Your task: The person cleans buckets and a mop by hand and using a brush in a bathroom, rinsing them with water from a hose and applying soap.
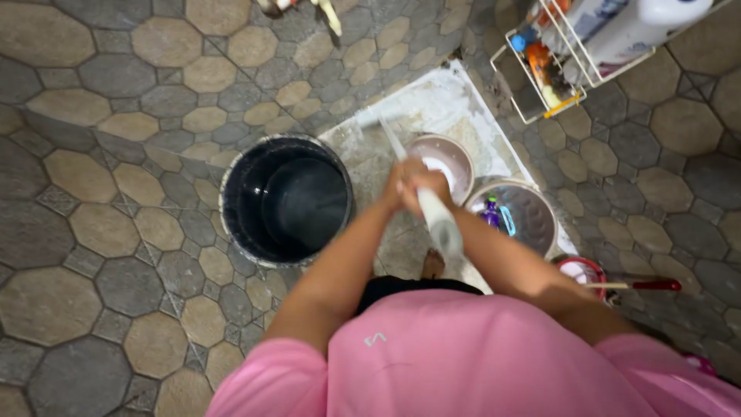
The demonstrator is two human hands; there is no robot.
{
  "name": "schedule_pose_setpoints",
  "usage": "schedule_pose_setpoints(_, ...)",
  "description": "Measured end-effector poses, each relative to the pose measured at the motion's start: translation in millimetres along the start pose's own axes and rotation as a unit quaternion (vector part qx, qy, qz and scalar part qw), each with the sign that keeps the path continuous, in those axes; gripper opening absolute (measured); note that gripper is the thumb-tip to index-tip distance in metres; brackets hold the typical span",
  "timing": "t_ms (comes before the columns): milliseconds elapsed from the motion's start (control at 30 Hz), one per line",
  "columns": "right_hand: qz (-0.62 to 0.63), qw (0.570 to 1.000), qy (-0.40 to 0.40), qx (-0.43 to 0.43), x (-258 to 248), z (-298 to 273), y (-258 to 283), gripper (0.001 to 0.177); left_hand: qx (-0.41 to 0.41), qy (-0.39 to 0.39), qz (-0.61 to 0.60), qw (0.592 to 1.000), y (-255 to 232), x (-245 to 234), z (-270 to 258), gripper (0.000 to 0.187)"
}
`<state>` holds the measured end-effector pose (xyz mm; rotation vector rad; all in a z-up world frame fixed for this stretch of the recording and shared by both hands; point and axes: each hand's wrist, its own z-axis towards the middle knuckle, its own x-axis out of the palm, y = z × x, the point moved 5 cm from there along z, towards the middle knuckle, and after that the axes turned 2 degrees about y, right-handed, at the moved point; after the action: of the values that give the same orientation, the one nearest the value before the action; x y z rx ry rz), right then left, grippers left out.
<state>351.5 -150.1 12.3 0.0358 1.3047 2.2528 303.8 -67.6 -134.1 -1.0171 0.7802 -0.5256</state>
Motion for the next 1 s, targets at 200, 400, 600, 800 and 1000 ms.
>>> schedule_pose_setpoints(200, -0.013, 0.999, 0.009, 0.036, -54, -3, -12, 0.03, 0.043, 0.025, -0.072, 0.996, -28, 29, 28, 0.012)
schedule_pose_setpoints(400, -0.019, 0.999, -0.033, -0.025, -97, -17, -22, 0.028, 0.045, 0.117, 0.019, 0.992, -8, 91, 78, 0.018)
schedule_pose_setpoints(600, -0.041, 0.992, -0.101, 0.07, -132, -38, -47, 0.029, 0.082, 0.169, 0.093, 0.978, 10, 137, 88, 0.019)
schedule_pose_setpoints(800, -0.073, 0.991, -0.112, -0.033, -147, -71, -95, 0.029, 0.04, 0.142, -0.019, 0.989, -16, 147, 58, 0.044)
schedule_pose_setpoints(1000, -0.055, 0.982, -0.178, 0.017, -189, -23, -200, 0.027, -0.048, 0.123, -0.042, 0.99, -44, 88, 68, 0.104)
